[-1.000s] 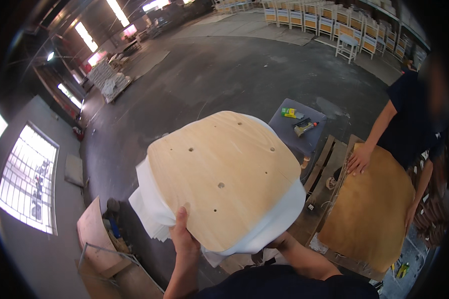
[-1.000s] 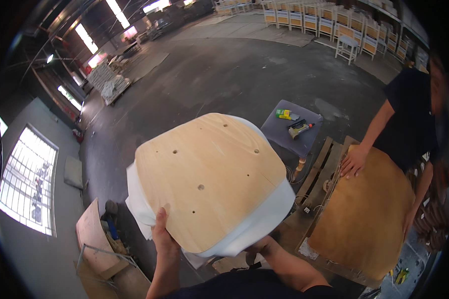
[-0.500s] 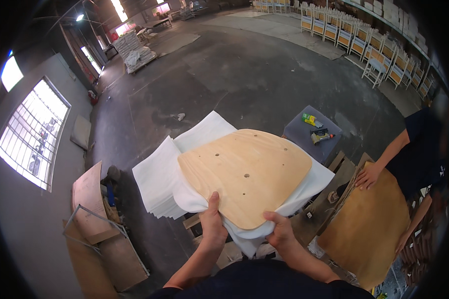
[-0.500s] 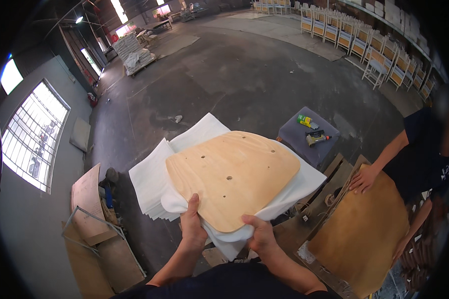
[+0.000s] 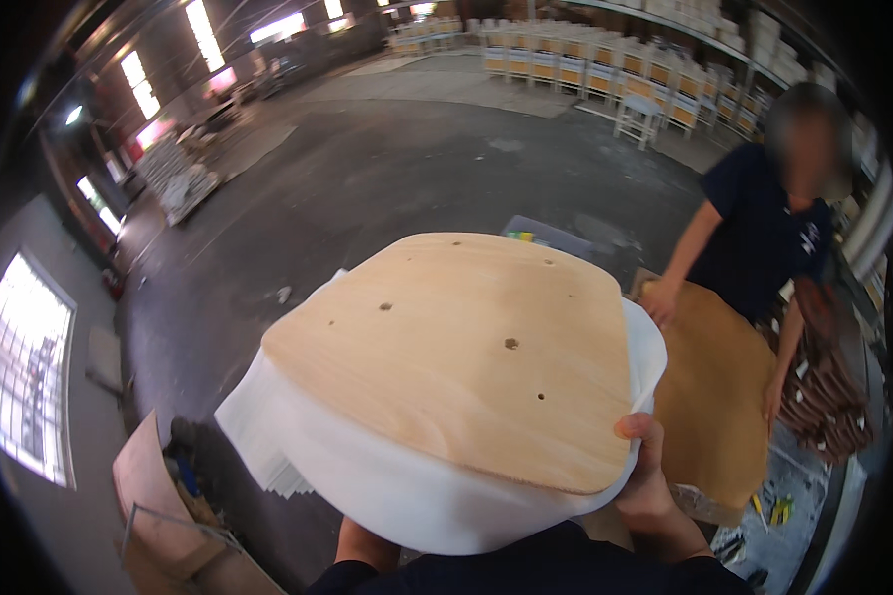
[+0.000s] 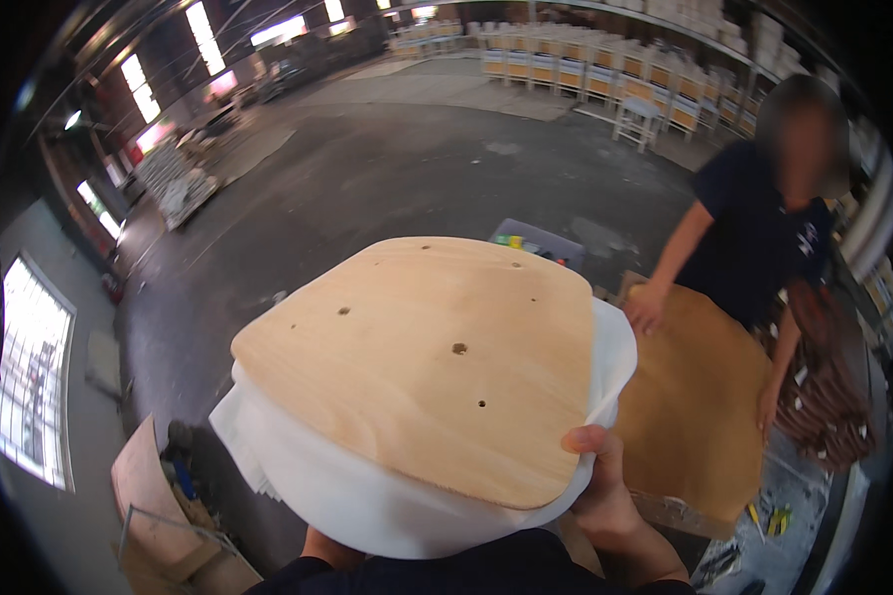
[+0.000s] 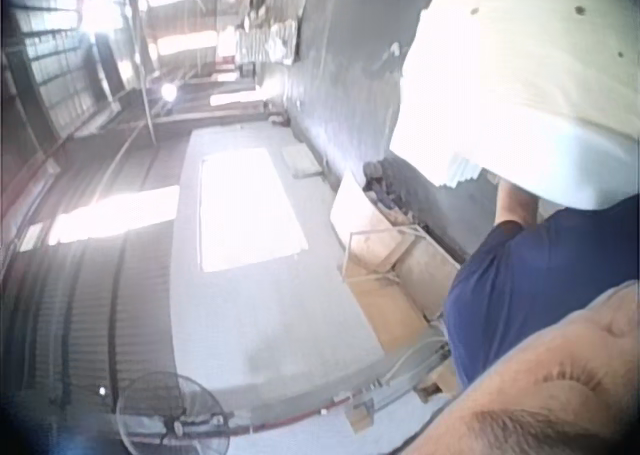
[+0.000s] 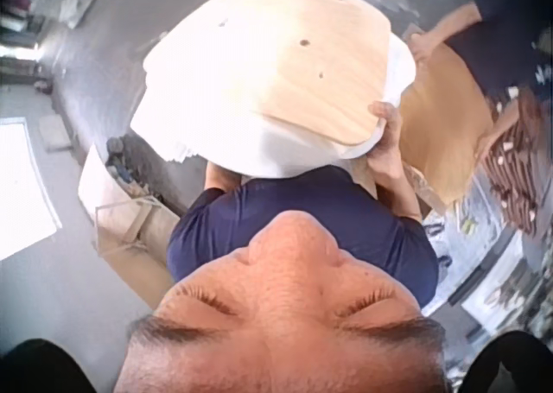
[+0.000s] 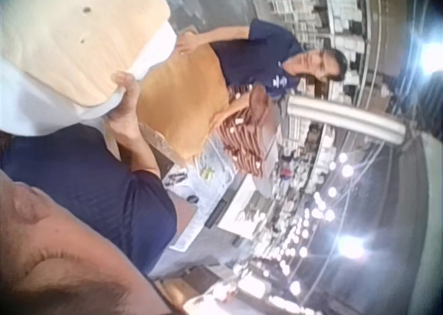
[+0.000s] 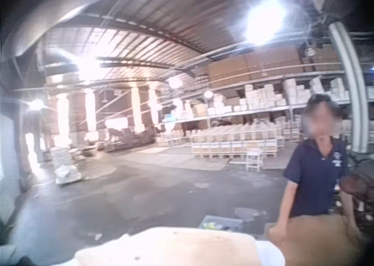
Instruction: The person uses a pneumatic staple gun to attach white fabric to a cushion frame, then places a brown cover over the cushion. The person repeats the stapling process on another cushion unit. A coworker assists by holding the cushion and placing covers.
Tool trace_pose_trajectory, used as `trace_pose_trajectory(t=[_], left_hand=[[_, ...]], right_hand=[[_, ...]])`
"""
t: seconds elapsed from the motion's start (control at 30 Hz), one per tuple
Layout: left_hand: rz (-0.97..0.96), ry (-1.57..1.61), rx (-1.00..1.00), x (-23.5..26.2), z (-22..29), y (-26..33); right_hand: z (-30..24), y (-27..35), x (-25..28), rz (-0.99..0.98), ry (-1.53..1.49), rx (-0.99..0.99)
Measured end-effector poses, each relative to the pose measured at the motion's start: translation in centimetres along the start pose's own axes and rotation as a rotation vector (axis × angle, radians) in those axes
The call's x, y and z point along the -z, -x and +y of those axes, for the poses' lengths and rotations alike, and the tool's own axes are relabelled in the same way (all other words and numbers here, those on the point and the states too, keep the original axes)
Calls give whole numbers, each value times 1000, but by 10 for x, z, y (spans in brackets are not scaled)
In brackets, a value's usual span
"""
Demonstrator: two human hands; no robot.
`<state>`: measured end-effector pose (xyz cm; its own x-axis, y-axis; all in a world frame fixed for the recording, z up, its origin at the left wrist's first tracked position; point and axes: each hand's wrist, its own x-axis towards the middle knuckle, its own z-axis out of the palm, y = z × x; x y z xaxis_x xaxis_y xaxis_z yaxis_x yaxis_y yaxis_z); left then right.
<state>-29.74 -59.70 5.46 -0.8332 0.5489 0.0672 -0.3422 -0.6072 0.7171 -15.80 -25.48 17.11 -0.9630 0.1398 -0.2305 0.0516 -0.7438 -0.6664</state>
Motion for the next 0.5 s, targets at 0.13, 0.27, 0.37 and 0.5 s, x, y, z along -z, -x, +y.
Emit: trace_pose_trajectory(t=[0.13,0.27,0.37,0.5], left_hand=[[36,61,-3,-35,-10,-64],[42,78,51,-77,-40,-117],[30,103,97,-121,-88,-148],[17,123,160,-187,-156,-177]], right_hand=[[-24,37,75,133,-43,-69],[-50,54,124,111,-95,5],[-84,82,190,113,-195,67],[-125,119,300,156,-285,111]])
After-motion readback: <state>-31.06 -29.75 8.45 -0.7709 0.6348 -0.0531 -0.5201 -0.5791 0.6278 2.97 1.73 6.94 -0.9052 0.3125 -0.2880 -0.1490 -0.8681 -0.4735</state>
